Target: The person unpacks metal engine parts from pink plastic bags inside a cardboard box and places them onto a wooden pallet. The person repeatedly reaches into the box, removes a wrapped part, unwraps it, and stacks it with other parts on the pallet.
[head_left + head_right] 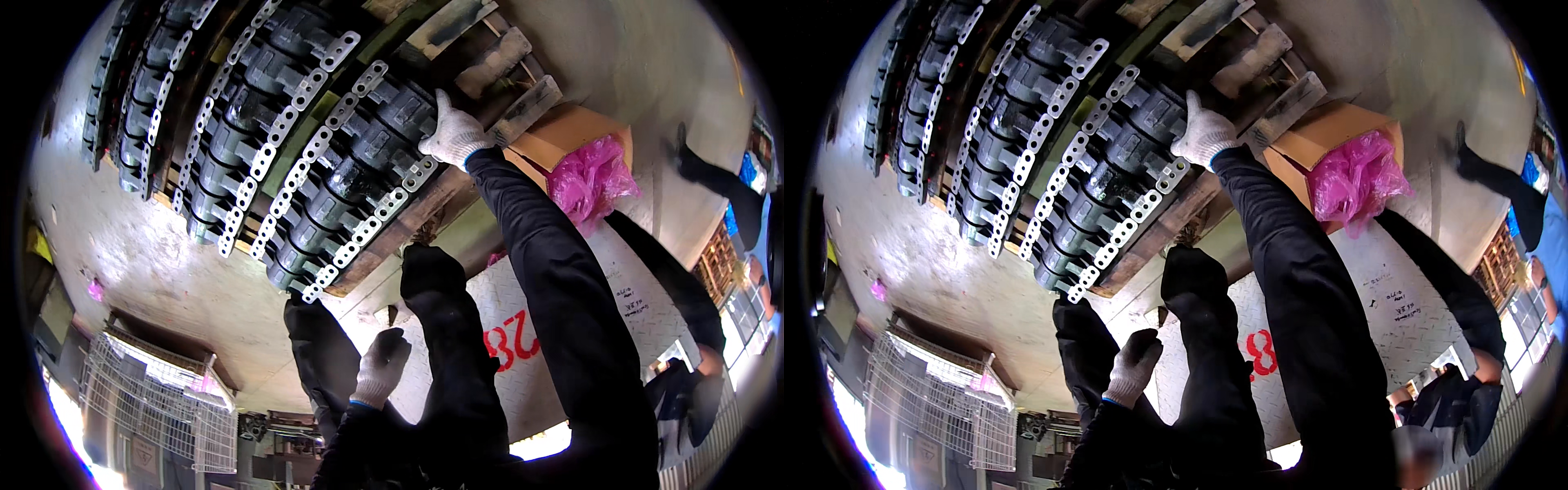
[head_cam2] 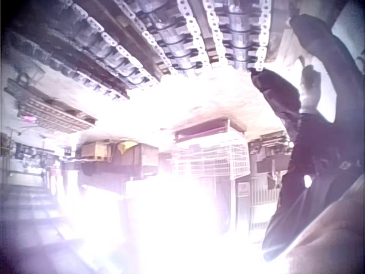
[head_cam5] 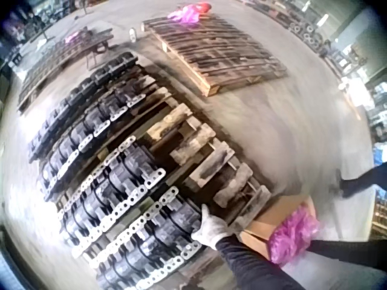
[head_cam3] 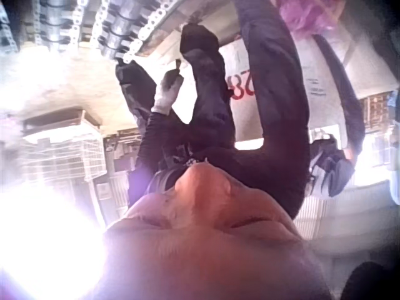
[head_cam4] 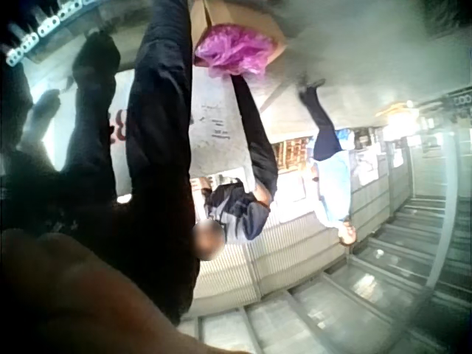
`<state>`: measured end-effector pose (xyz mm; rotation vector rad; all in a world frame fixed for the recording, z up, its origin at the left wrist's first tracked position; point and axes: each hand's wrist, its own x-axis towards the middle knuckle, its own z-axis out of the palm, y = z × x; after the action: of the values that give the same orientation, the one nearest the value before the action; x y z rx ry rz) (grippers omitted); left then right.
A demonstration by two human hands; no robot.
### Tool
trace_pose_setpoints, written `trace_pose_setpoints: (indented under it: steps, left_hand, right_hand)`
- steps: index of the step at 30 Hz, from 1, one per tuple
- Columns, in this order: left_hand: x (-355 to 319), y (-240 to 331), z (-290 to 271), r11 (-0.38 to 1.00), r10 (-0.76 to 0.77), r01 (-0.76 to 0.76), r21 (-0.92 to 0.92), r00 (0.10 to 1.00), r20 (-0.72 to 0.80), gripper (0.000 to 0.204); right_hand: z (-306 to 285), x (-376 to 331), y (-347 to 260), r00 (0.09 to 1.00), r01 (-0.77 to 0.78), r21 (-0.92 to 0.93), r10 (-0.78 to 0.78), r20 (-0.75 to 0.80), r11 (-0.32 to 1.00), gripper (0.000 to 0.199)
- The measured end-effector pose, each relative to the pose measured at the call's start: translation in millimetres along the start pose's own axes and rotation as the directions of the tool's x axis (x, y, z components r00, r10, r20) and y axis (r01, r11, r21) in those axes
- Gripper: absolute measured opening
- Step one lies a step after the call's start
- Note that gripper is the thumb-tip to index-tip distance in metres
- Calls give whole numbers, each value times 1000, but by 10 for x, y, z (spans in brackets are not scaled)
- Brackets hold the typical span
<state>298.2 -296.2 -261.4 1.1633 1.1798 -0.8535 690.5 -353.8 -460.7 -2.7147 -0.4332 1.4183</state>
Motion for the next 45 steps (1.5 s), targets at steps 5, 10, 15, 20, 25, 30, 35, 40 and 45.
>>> trace_pose_setpoints:
  steps: [5,10,15,20,25,30,35,40,45]
  left_hand:
    - [-44,-17,150,999,25,-25,30,999,-28,35]
    - [-359,332,224,993,76,-71,90,996,-55,37]
    - [-986,424,20,968,234,-235,82,972,22,33]
    - [-1732,536,-459,934,251,-271,234,961,112,33]
    - [-2243,348,-1314,706,495,-595,385,803,332,29]
    - [-2355,-30,-2265,510,599,-711,484,698,393,21]
    - [-2259,-368,-3048,581,484,-684,441,726,488,21]
    - [-2351,-465,-3043,473,358,-625,621,780,513,19]
    - [-2276,-712,-2675,418,277,-710,567,694,665,22]
  right_hand:
    - [-51,40,67,994,3,48,-8,110,999,110]
    - [-424,-488,108,999,-12,329,0,35,944,108]
    - [448,-1536,851,879,109,583,196,-434,805,82]
    - [1053,-3542,1308,927,-137,506,290,-237,852,51]
    - [1839,-5429,902,807,70,864,481,-343,498,47]
    - [2531,-7113,-524,667,-50,887,677,-313,459,54]
    - [2555,-8129,-1373,434,-248,728,745,-506,639,62]
    - [3179,-8578,-1537,351,-443,785,889,-293,434,68]
    - [3721,-8905,-1668,377,-501,760,895,-238,414,70]
